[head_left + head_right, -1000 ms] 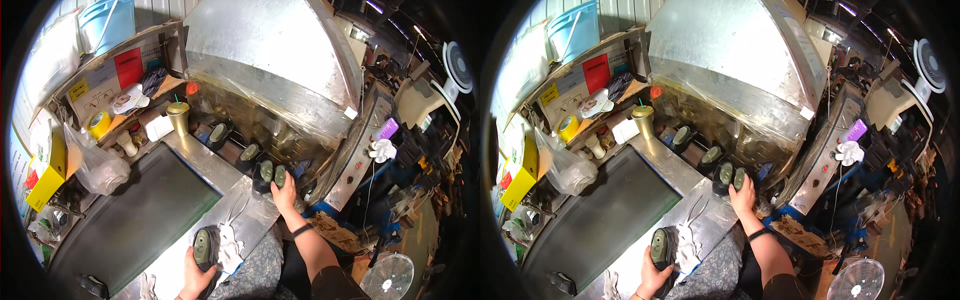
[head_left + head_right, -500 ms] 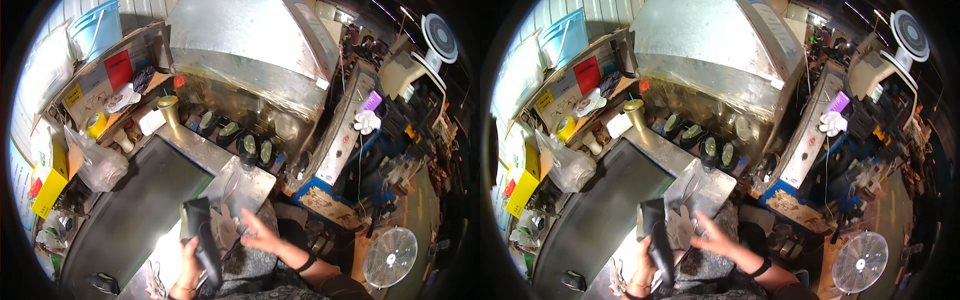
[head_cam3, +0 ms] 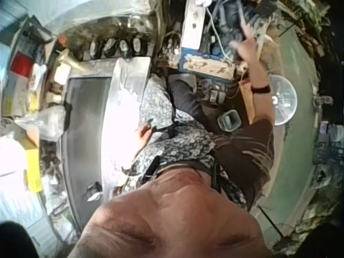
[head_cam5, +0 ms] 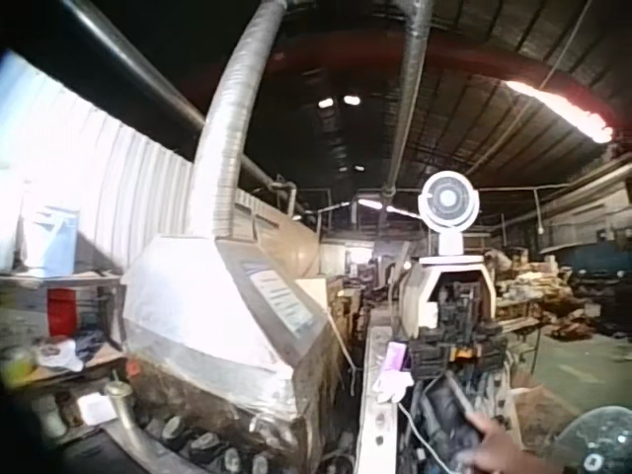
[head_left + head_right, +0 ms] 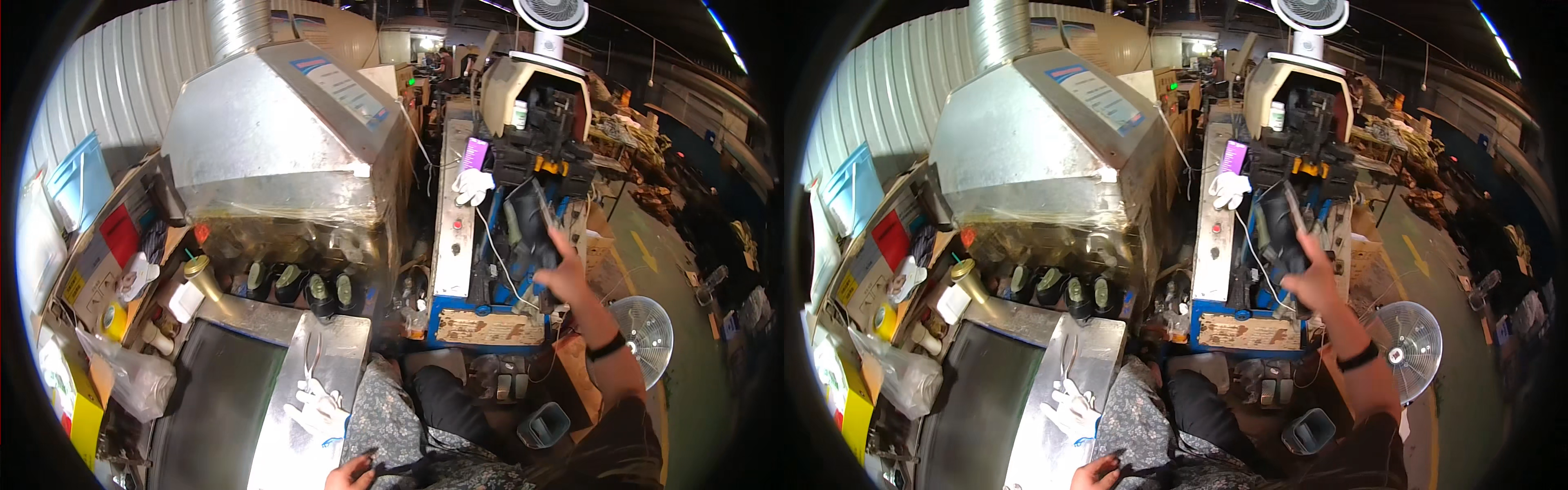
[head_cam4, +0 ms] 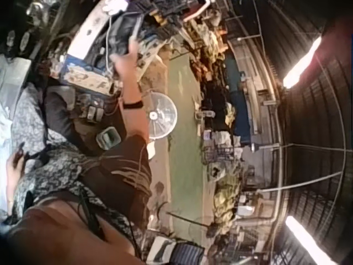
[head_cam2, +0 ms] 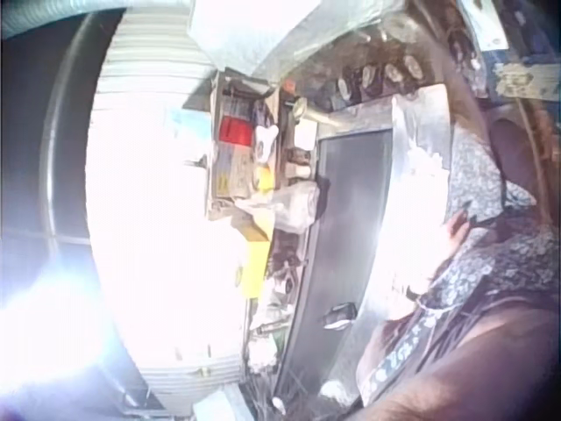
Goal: Assembling shoes by placing them into industrial machines and inspecting soles on a conveyor belt.
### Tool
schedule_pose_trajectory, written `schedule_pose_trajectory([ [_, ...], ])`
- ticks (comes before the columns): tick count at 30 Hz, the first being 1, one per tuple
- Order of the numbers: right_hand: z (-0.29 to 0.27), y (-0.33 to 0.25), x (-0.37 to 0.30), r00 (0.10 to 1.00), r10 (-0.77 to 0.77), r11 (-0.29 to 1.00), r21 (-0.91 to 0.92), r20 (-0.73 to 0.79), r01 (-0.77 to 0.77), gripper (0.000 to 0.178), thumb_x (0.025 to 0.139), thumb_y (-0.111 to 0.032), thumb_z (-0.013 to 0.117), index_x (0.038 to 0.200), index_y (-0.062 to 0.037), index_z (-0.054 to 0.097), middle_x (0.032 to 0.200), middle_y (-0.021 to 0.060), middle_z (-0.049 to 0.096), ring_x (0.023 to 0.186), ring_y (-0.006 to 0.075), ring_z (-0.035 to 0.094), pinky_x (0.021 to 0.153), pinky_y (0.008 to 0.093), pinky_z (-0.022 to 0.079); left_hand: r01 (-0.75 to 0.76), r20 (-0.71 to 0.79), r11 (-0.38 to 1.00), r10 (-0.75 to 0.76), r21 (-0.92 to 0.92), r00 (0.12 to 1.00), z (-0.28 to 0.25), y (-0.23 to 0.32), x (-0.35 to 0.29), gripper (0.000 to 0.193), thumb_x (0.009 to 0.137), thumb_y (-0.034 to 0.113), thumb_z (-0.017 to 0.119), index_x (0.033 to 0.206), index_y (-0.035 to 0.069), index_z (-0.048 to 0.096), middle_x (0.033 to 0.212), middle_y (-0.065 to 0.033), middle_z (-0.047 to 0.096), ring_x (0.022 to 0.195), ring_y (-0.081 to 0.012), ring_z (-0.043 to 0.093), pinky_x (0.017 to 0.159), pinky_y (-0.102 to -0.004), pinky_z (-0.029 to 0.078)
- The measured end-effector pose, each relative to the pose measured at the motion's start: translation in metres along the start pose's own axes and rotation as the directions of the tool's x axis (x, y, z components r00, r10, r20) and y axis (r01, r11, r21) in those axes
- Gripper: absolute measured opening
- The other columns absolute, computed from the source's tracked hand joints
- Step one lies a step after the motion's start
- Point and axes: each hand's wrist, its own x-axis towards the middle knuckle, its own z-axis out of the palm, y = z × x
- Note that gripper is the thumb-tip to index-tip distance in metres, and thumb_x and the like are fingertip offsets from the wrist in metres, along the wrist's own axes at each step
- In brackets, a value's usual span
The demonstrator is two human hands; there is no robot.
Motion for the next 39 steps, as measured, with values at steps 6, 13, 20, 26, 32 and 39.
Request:
schedule_pose_trajectory([
  [6, -0.048, 0.052, 0.091, 0.993, 0.099, 0.838, -0.533, -0.063, -0.117, 0.091, 0.058, -0.009, 0.078, 0.144, -0.0171, 0.048, 0.152, 0.0134, 0.04, 0.122, 0.0458, 0.05, 0.102, 0.0443, 0.046, 0.036, -0.067, 0.875, -0.078, -0.482, 0.995, 0.012, -0.028, 0.006, 0.042, 0.095, 0.013, 0.063, 0.133, -0.003, 0.053, 0.118, -0.0173, 0.066, 0.11, -0.0242, 0.063, 0.092, -0.0354, 0.052],
  [13, -0.048, 0.069, 0.13, 0.968, 0.249, 0.744, -0.647, 0.039, -0.165, 0.096, 0.06, -0.014, 0.081, 0.147, -0.0284, 0.043, 0.156, 0.008, 0.035, 0.124, 0.0472, 0.048, 0.104, 0.0497, 0.043, 0.08, 0.03, 0.997, -0.08, -0.007, 0.996, 0.011, 0.022, 0.021, 0.047, 0.096, 0.02, 0.064, 0.136, -0.001, 0.052, 0.124, -0.0172, 0.065, 0.112, -0.0242, 0.062, 0.094, -0.0345, 0.051],
  [20, -0.004, 0.065, 0.093, 0.945, 0.325, 0.596, -0.783, 0.031, -0.179, 0.085, 0.08, -0.051, 0.069, 0.152, -0.0285, 0.031, 0.162, 0.0068, 0.016, 0.132, 0.0533, 0.032, 0.105, 0.0589, 0.037, -0.013, 0.044, 0.969, 0.002, 0.248, 0.999, 0.023, 0.011, 0.013, 0.044, 0.095, 0.023, 0.065, 0.131, -0.001, 0.056, 0.118, -0.0169, 0.067, 0.106, -0.0233, 0.064, 0.092, -0.0347, 0.051],
  [26, 0.003, 0.072, 0.084, 0.966, 0.251, 0.653, -0.725, -0.067, -0.22, 0.071, 0.087, -0.042, 0.065, 0.15, -0.0317, 0.035, 0.161, 0.0033, 0.021, 0.132, 0.0526, 0.03, 0.103, 0.0577, 0.039, 0.039, 0.026, 0.98, -0.045, 0.193, 0.999, 0.029, 0.02, 0.007, 0.039, 0.094, 0.02, 0.065, 0.127, 0.0, 0.059, 0.112, -0.014, 0.07, 0.101, -0.0214, 0.066, 0.089, -0.0345, 0.052],
  [32, -0.002, 0.07, 0.105, 0.958, 0.282, 0.615, -0.758, -0.045, -0.216, 0.07, 0.085, -0.039, 0.066, 0.148, -0.0321, 0.038, 0.161, 0.0044, 0.022, 0.132, 0.0513, 0.032, 0.102, 0.0564, 0.041, -0.06, 0.058, 0.941, 0.043, 0.333, 0.997, 0.033, 0.045, 0.014, 0.037, 0.093, 0.032, 0.063, 0.121, 0.008, 0.065, 0.1, -0.0143, 0.071, 0.089, -0.0245, 0.069, 0.082, -0.0349, 0.053],
  [39, 0.0, 0.073, 0.16, 0.928, 0.372, 0.609, -0.759, 0.016, -0.231, 0.073, 0.084, -0.039, 0.067, 0.15, -0.0357, 0.036, 0.161, 0.0014, 0.023, 0.132, 0.0511, 0.032, 0.105, 0.054, 0.041, -0.044, -0.011, 0.966, 0.048, 0.256, 0.999, 0.037, 0.035, 0.013, 0.041, 0.093, 0.038, 0.064, 0.118, 0.006, 0.066, 0.096, -0.0101, 0.07, 0.083, -0.0169, 0.065, 0.074, -0.0332, 0.051],
])
